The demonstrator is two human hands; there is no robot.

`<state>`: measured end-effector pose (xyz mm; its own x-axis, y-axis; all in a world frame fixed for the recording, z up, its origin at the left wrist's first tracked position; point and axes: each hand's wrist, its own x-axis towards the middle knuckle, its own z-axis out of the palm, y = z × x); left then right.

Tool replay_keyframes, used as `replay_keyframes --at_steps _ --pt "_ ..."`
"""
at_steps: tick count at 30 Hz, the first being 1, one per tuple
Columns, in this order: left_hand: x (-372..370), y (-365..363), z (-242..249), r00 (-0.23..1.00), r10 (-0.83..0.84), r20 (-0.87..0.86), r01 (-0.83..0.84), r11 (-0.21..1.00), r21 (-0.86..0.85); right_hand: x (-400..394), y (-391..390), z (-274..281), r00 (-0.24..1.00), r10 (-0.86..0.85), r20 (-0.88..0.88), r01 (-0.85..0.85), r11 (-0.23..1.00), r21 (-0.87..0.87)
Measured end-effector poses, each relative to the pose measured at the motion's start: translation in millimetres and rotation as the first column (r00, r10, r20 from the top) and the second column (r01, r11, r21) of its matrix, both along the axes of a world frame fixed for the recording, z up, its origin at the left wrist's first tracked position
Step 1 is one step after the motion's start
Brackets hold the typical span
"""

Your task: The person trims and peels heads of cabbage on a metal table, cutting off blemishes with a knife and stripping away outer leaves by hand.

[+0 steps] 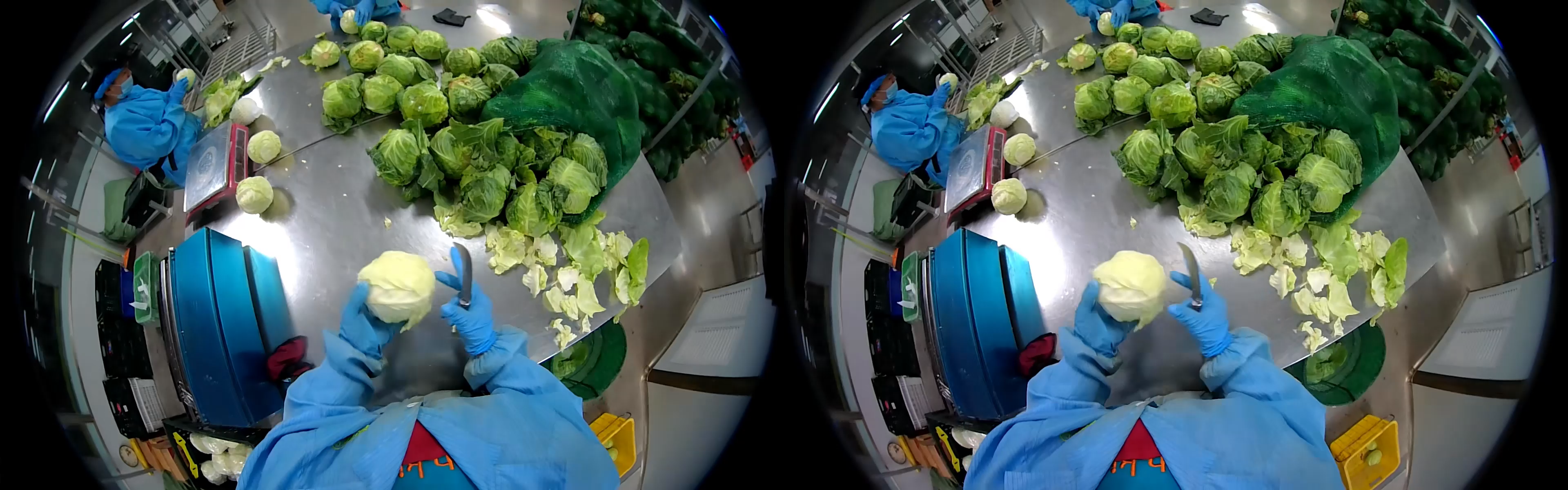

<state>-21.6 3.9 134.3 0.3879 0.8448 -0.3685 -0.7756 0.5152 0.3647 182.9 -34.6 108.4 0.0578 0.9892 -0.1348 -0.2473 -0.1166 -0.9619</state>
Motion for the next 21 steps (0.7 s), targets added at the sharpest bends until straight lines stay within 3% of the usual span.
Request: replay_keyframes --at_steps 1,3,4,6,8,9,10,13,14,16,17,18,21 --pt "-3 -8 5 0.963 -0.038 -0.268 0.08 0.986 0.148 -8 0 0 0.999 0.045 0.006 -0.045 0.999 0.024" --pt "-10 -22 10 0.683 0.021 -0.73 0.328 0.885 0.332 -15 0 -17 0.984 0.093 -0.155 -0.102 0.993 -0.051" --pt "-23 -29 19 0.633 -0.036 -0.773 0.394 0.875 0.281 -13 -5 -45 0.945 0.078 -0.317 -0.132 0.979 -0.153" --pt "-55 -43 36 0.525 -0.154 -0.837 0.511 0.844 0.165 -16 -14 -45 0.867 -0.022 -0.498 -0.192 0.907 -0.375" --pt "-53 -37 34 0.197 0.292 -0.936 0.547 0.759 0.352 -28 -22 -72 0.779 -0.067 -0.624 -0.211 0.908 -0.361" --pt "-53 -33 30 0.019 0.508 -0.861 0.586 0.692 0.421 -39 -17 -52 0.728 -0.082 -0.681 -0.224 0.91 -0.349" --pt "-59 -27 8 0.081 0.536 -0.841 0.622 0.632 0.463 -44 -17 -26 0.806 -0.032 -0.59 -0.227 0.905 -0.36" --pt "-57 -19 -34 0.542 0.293 -0.788 0.555 0.579 0.597 -38 -10 -36 0.852 0.239 -0.466 -0.418 0.847 -0.329" --pt "-60 -20 -39 0.683 0.268 -0.679 0.379 0.665 0.644 -44 -3 -29 0.883 0.26 -0.39 -0.411 0.829 -0.379" --pt "-65 -38 -42 0.855 0.129 -0.503 0.088 0.919 0.385 -56 5 -33 0.957 0.22 -0.188 -0.281 0.863 -0.42" --pt "-63 -43 -33 0.918 0.11 -0.381 -0.035 0.98 0.198 -64 11 -35 0.975 0.201 -0.091 -0.221 0.878 -0.424" --pt "-64 -48 -36 0.91 0.189 -0.368 -0.17 0.982 0.084 -65 18 -39 0.978 0.203 -0.051 -0.206 0.886 -0.415" --pt "-93 -55 -26 0.975 0.218 0.041 -0.209 0.966 -0.152 -108 35 -85 0.997 0.068 -0.028 -0.072 0.985 -0.159"
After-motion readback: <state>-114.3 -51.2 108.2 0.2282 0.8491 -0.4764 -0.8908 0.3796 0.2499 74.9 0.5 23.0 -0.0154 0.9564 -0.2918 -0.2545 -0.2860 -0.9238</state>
